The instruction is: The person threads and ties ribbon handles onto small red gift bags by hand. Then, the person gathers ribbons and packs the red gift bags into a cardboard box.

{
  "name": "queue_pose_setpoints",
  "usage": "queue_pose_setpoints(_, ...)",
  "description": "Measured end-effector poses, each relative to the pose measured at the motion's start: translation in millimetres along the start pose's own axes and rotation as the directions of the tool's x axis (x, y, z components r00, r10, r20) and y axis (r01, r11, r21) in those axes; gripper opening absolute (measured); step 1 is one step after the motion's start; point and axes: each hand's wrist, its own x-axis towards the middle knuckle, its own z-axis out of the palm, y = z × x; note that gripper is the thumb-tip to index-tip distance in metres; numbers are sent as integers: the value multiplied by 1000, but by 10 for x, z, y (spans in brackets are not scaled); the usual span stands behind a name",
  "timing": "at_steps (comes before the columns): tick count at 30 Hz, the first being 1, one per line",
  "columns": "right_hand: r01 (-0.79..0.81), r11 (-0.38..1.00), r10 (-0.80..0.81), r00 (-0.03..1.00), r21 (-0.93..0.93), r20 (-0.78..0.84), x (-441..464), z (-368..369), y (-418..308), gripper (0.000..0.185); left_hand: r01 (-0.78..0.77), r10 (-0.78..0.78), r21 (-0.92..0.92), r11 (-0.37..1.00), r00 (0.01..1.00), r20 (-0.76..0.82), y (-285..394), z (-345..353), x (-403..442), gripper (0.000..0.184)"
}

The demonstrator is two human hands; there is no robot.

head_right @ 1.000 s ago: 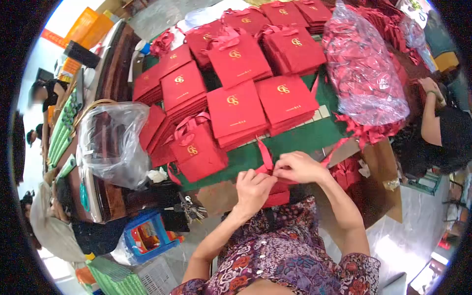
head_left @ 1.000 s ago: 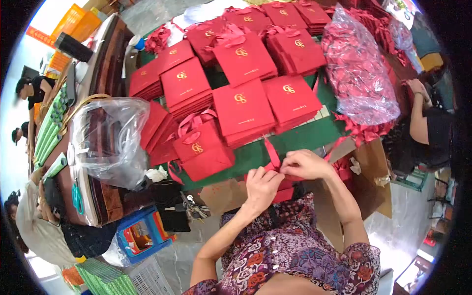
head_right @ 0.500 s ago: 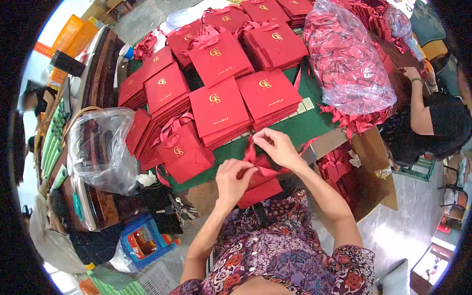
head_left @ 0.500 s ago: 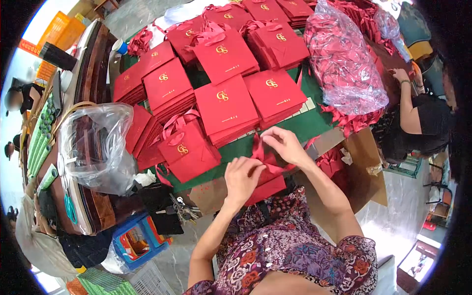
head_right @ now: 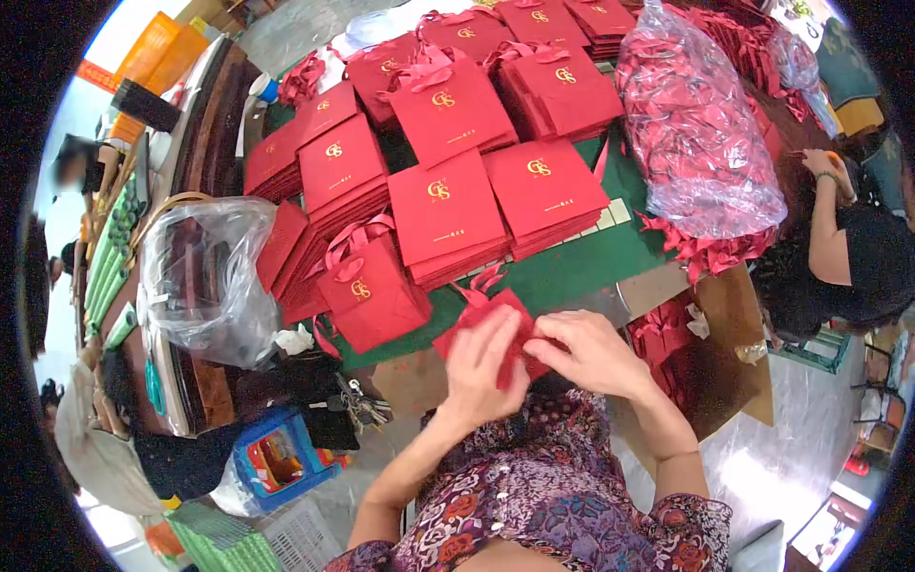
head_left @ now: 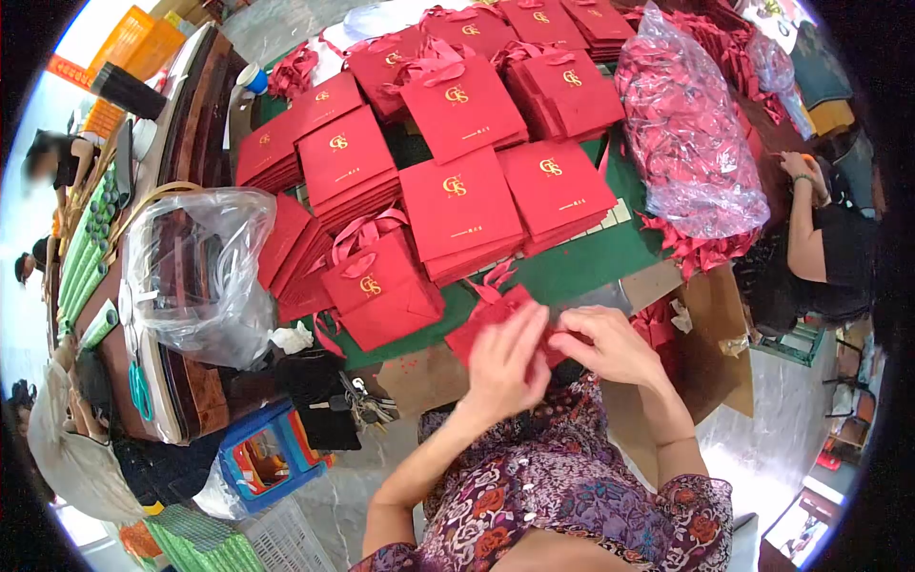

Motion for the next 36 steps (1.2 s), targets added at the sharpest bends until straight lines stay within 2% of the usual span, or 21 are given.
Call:
queue_pose_setpoints(1,91,990,-80,991,107,-110,53,109,-10,25,6,-1,-151,988,1000,30,102,-32,26,58)
queue_pose_setpoints(4,-2,995,3,1000,100,-4,110,89,-55,26,163,-150,-155,974,984,91,-8,62,-136,49)
queue_pose_setpoints(6,-192,968,185,981,162,59,137,23,-130,26,192,-182,-119,974,979,93,-107,48,-219,42)
queue_pose_setpoints(7,-187,969,179,982,162,61,144,-3,-153,26,217,-208,-88,972,973,97,-157,44,-241,36)
queue_pose_setpoints(8,-169,970,171,985,175,4,140,-26,-170,25,264,-273,-223,939,962,-9,-191,91,-262,27)
queue_pose_setpoints(9,-151,971,163,985,186,-54,137,-38,-172,25,264,-274,-222,939,962,-12,-194,64,-280,27)
queue_pose_setpoints(11,-90,971,124,982,221,-143,145,102,-111,23,553,-532,-262,791,833,152,-182,2,-346,21)
queue_pose_setpoints(13,-37,963,121,944,266,-307,196,239,-162,19,524,-514,-285,802,850,115,-189,58,-391,19)
queue_pose_setpoints(15,7,950,92,949,312,-303,250,391,-138,18,497,-499,-304,813,863,77,-204,86,-424,18)
queue_pose_setpoints(17,16,762,217,936,647,-279,310,545,-191,14,520,-502,-280,807,854,139,-225,84,-443,17)
queue_pose_setpoints(18,37,696,216,942,717,-258,328,637,-169,13,524,-507,-279,804,851,138,-260,94,-481,17)
queue_pose_setpoints(20,-4,687,233,949,727,-215,357,740,-179,12,376,-364,-225,899,927,96,-345,103,-568,25)
queue_pose_setpoints(21,-40,680,246,953,732,-177,381,767,-199,12,380,-368,-226,897,925,93,-306,36,-536,25)
queue_pose_setpoints(23,-40,762,200,964,646,-176,416,756,-203,12,356,-368,-200,913,930,-26,-204,-181,-443,37)
queue_pose_setpoints(24,-21,905,98,982,424,-160,425,733,-169,12,469,-485,-237,851,875,-12,-227,-247,-495,46)
queue_pose_setpoints(25,15,985,5,993,174,-117,419,725,-146,13,517,-527,-144,844,849,-39,-243,-309,-498,46)
queue_pose_setpoints(26,86,995,-79,986,41,-146,421,777,-98,11,504,-504,0,864,863,-46,-318,-333,-519,46)
queue_pose_setpoints(28,42,998,-47,993,-47,-108,408,900,-47,12,448,-448,217,867,892,-53,-471,-317,-583,46)
queue_pose_setpoints(29,4,991,-14,997,-137,-73,397,960,-27,13,451,-450,216,866,891,-53,-509,-304,-615,46)
queue_pose_setpoints(32,29,984,-25,999,-177,23,399,1095,46,15,437,-448,225,871,894,-2,-551,-274,-623,43)
queue_pose_setpoints(36,20,987,-21,1000,-159,-3,438,1177,80,15,415,-421,181,892,907,-6,-563,-262,-613,37)
